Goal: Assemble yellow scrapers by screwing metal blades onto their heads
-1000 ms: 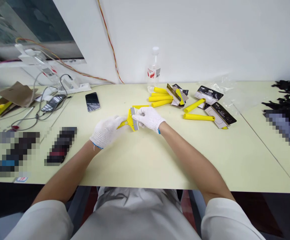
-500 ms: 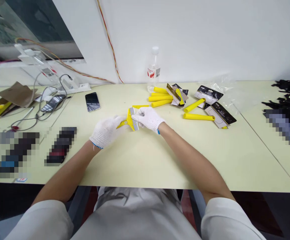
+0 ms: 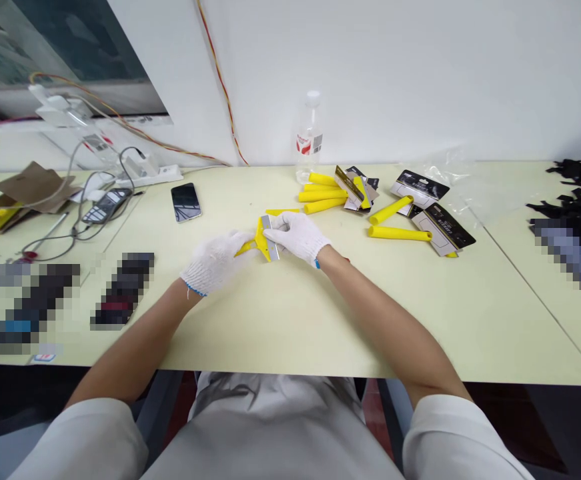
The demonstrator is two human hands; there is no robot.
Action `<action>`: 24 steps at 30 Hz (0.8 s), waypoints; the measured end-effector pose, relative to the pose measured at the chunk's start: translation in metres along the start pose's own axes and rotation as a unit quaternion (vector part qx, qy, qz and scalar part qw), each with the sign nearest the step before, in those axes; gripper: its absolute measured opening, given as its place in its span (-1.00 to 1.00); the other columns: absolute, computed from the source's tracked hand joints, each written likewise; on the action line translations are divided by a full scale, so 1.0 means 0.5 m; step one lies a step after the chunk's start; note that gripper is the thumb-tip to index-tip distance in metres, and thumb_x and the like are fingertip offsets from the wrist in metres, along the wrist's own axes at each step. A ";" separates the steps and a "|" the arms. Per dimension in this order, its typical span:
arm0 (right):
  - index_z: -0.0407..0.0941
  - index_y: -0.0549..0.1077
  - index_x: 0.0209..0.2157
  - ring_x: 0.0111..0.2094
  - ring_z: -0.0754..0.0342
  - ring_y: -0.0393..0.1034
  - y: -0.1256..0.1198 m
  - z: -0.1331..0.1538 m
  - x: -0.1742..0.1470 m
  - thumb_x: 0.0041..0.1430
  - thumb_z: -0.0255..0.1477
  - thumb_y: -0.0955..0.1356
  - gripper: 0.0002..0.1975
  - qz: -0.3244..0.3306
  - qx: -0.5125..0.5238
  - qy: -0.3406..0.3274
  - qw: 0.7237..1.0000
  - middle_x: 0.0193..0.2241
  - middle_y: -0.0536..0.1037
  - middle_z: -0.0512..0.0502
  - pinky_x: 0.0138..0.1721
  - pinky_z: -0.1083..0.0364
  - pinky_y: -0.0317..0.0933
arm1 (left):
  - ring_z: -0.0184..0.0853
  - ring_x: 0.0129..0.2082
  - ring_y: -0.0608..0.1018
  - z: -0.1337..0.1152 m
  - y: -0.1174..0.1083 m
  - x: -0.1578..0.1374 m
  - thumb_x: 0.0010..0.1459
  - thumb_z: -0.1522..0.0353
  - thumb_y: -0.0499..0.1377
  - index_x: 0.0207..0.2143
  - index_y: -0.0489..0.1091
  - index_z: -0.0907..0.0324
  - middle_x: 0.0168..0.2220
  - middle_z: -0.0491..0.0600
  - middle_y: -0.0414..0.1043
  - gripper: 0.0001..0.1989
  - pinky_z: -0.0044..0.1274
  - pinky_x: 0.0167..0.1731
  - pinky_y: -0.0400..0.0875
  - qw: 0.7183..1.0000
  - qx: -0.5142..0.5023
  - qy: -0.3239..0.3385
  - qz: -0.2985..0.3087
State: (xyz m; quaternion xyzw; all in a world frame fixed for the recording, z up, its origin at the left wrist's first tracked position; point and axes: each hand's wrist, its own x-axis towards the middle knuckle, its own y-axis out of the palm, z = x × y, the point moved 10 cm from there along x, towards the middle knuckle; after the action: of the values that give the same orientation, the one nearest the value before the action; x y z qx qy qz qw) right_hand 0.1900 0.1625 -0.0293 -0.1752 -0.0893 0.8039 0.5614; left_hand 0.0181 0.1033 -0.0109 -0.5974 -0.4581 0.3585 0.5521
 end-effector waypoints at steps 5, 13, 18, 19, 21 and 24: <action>-0.04 0.48 -0.33 -0.46 0.06 0.55 0.000 -0.004 0.005 0.51 -0.45 0.57 -0.69 0.001 -0.009 -0.021 1.000 -0.46 0.69 -0.02 -0.33 0.09 0.54 | -0.11 -0.01 0.75 -0.001 -0.003 0.000 0.68 0.22 0.23 0.26 0.62 0.10 0.10 0.07 0.72 -0.72 -0.35 -0.02 0.56 1.000 0.002 0.010 0.008; -0.05 0.49 -0.36 -0.45 0.07 0.54 0.000 0.010 -0.008 0.51 -0.51 0.56 -0.68 -0.004 0.027 -0.007 1.000 -0.49 0.66 -0.02 -0.40 0.14 0.48 | -0.15 -0.13 0.70 0.007 0.008 0.003 0.69 0.22 0.20 0.19 0.62 0.14 -0.06 0.06 0.67 -0.73 -0.37 -0.09 0.51 1.000 -0.015 0.023 0.002; -0.06 0.50 -0.36 -0.49 0.10 0.48 0.000 0.013 -0.008 0.50 -0.52 0.56 -0.68 -0.005 0.023 -0.009 1.000 -0.52 0.63 0.01 -0.42 0.15 0.47 | -0.18 -0.16 0.69 0.004 0.008 0.003 0.69 0.22 0.18 0.20 0.60 0.11 -0.06 0.05 0.67 -0.73 -0.39 -0.12 0.52 0.999 -0.011 0.044 -0.016; -0.05 0.50 -0.36 -0.49 0.10 0.48 0.000 0.014 -0.008 0.51 -0.52 0.56 -0.67 -0.002 0.022 -0.007 1.000 -0.53 0.62 0.01 -0.42 0.15 0.47 | -0.17 -0.15 0.70 0.004 0.008 0.002 0.69 0.22 0.18 0.23 0.60 0.11 -0.05 0.06 0.68 -0.72 -0.39 -0.11 0.52 0.999 -0.007 0.042 -0.017; -0.05 0.50 -0.35 -0.47 0.08 0.52 0.001 0.016 -0.012 0.53 -0.52 0.55 -0.68 0.006 0.025 0.006 1.000 -0.52 0.63 -0.01 -0.41 0.15 0.49 | -0.16 -0.12 0.72 0.004 0.007 0.001 0.70 0.21 0.18 0.27 0.60 0.09 -0.02 0.07 0.69 -0.70 -0.38 -0.09 0.53 0.999 -0.004 0.035 -0.015; -0.05 0.51 -0.32 -0.41 0.05 0.60 0.001 0.021 -0.018 0.54 -0.51 0.55 -0.70 0.015 0.030 0.029 0.999 -0.46 0.68 -0.05 -0.38 0.14 0.52 | -0.16 -0.12 0.73 0.000 0.004 0.000 0.70 0.20 0.17 0.25 0.61 0.11 -0.02 0.07 0.70 -0.70 -0.38 -0.07 0.55 0.999 -0.012 0.031 -0.004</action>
State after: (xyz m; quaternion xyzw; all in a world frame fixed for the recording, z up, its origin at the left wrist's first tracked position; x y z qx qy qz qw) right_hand 0.1886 0.1543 -0.0183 -0.1826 -0.0465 0.8090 0.5568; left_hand 0.0185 0.1034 -0.0131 -0.6128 -0.4480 0.3319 0.5600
